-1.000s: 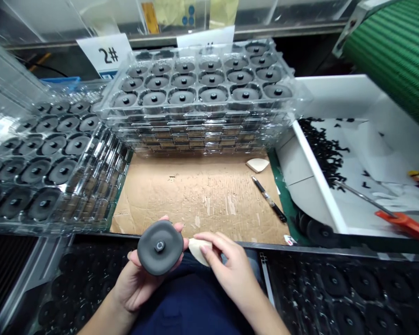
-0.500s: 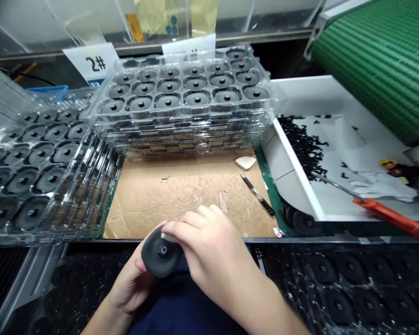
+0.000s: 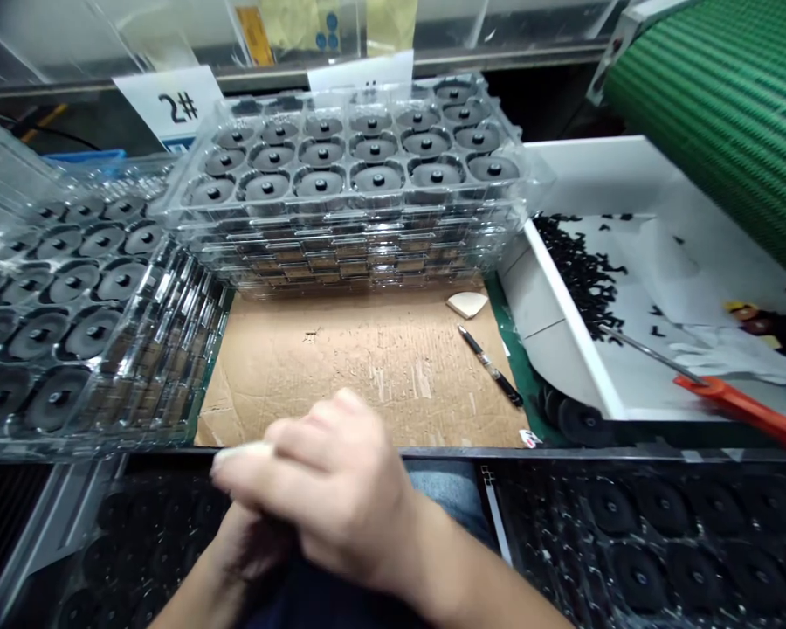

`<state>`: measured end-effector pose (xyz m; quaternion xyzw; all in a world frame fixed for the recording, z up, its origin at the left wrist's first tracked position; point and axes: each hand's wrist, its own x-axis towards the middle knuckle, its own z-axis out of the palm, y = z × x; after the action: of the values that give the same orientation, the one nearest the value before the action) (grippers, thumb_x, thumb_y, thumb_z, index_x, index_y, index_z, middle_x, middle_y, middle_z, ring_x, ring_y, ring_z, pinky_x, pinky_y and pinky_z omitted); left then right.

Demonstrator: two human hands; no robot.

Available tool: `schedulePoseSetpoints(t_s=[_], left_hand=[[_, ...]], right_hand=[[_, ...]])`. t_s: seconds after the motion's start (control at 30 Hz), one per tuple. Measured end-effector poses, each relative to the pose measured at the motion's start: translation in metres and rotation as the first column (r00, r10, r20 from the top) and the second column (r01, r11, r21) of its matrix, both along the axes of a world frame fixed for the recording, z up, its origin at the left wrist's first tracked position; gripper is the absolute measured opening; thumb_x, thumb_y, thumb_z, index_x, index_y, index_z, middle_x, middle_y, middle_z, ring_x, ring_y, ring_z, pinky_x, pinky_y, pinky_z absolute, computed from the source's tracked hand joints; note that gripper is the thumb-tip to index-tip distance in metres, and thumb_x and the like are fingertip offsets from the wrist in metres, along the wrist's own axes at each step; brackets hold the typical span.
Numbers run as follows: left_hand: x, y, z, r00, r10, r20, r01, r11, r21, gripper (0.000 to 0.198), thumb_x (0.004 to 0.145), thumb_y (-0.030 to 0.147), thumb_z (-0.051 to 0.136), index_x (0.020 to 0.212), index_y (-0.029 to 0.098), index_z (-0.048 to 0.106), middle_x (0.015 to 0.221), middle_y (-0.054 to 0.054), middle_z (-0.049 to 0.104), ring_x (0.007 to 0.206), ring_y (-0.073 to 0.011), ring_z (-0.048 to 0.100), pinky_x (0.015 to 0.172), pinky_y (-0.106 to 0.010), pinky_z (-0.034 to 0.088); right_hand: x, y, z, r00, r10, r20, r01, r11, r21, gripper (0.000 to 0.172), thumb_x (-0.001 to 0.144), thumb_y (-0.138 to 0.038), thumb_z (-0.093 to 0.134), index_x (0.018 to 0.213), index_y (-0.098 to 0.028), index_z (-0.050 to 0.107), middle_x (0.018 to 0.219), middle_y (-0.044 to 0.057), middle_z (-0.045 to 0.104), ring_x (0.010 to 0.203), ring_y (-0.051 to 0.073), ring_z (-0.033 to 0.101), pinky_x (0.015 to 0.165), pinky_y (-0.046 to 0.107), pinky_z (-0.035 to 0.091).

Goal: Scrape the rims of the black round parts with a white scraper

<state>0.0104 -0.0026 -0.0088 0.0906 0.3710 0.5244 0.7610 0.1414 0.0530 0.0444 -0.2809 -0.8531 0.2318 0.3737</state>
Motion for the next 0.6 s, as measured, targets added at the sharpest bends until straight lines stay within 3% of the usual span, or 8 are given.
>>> schedulePoseSetpoints(t_s=[0.07,0.17,0.3,0.37,0.43,0.5,0.6], left_hand=[[-0.006,0.0,-0.005,0.999,0.032,0.038,-0.032,0.999,0.014,0.057,0.053,0.046,0.078,0.103,0.023,0.068,0.099,-0.003,0.072,0.093,-0.0203,0.065,0.082,-0.024,0.051],[-0.017,0.001,-0.008,0.993,0.082,0.082,-0.083,0.997,0.006,0.061,0.054,0.044,0.078,0.111,0.031,0.063,0.12,-0.002,0.065,0.101,-0.0214,0.064,0.086,-0.025,0.05],[-0.027,0.002,-0.006,0.993,0.102,0.053,-0.1,0.995,-0.03,0.058,0.053,0.045,0.077,0.109,0.032,0.064,0.118,-0.001,0.066,0.107,-0.0218,0.061,0.084,-0.023,0.051],[-0.028,0.003,-0.006,0.994,0.105,0.043,-0.103,0.994,-0.044,0.058,0.053,0.045,0.077,0.108,0.032,0.065,0.117,0.0,0.066,0.107,-0.0219,0.061,0.083,-0.023,0.051],[-0.027,0.004,-0.007,0.994,0.102,0.045,-0.1,0.994,-0.041,0.058,0.052,0.044,0.078,0.107,0.031,0.065,0.117,-0.001,0.066,0.106,-0.023,0.062,0.083,-0.024,0.051],[-0.024,0.005,-0.007,0.993,0.107,0.047,-0.106,0.994,-0.023,0.059,0.052,0.042,0.079,0.107,0.03,0.065,0.116,-0.001,0.067,0.103,-0.0233,0.063,0.083,-0.025,0.052],[-0.02,0.004,-0.009,0.992,0.125,0.032,-0.125,0.992,-0.008,0.057,0.055,0.039,0.079,0.109,0.029,0.064,0.11,-0.002,0.069,0.098,-0.0193,0.064,0.082,-0.023,0.051]], right_hand=[[0.004,0.007,-0.014,0.995,-0.097,0.019,0.098,0.983,-0.157,0.023,0.092,-0.015,0.043,0.099,-0.02,0.064,0.086,0.002,0.067,0.076,0.015,0.056,0.068,0.028,0.038],[0.015,0.011,-0.049,0.957,-0.237,0.165,0.282,0.892,-0.354,0.019,0.089,-0.018,0.049,0.099,-0.022,0.065,0.087,0.003,0.067,0.08,0.017,0.058,0.071,0.029,0.043],[0.018,-0.004,-0.104,0.958,-0.209,0.196,0.277,0.848,-0.451,0.019,0.087,-0.02,0.05,0.092,-0.023,0.068,0.083,0.003,0.069,0.076,0.018,0.062,0.067,0.03,0.048],[0.017,-0.011,-0.113,0.955,-0.22,0.2,0.29,0.833,-0.47,0.018,0.085,-0.019,0.05,0.088,-0.021,0.068,0.078,0.003,0.069,0.071,0.017,0.063,0.063,0.029,0.049],[0.016,-0.012,-0.102,0.947,-0.253,0.198,0.319,0.811,-0.491,0.018,0.087,-0.021,0.05,0.09,-0.021,0.067,0.079,0.003,0.068,0.068,0.016,0.062,0.058,0.027,0.049],[0.012,-0.009,-0.074,0.939,-0.307,0.155,0.343,0.8,-0.493,0.018,0.089,-0.023,0.048,0.096,-0.022,0.065,0.086,0.003,0.067,0.07,0.015,0.062,0.056,0.024,0.048],[-0.001,-0.008,-0.027,0.944,-0.329,-0.036,0.288,0.868,-0.404,0.021,0.089,-0.02,0.05,0.107,-0.022,0.06,0.097,0.003,0.065,0.084,0.014,0.06,0.067,0.023,0.05]])
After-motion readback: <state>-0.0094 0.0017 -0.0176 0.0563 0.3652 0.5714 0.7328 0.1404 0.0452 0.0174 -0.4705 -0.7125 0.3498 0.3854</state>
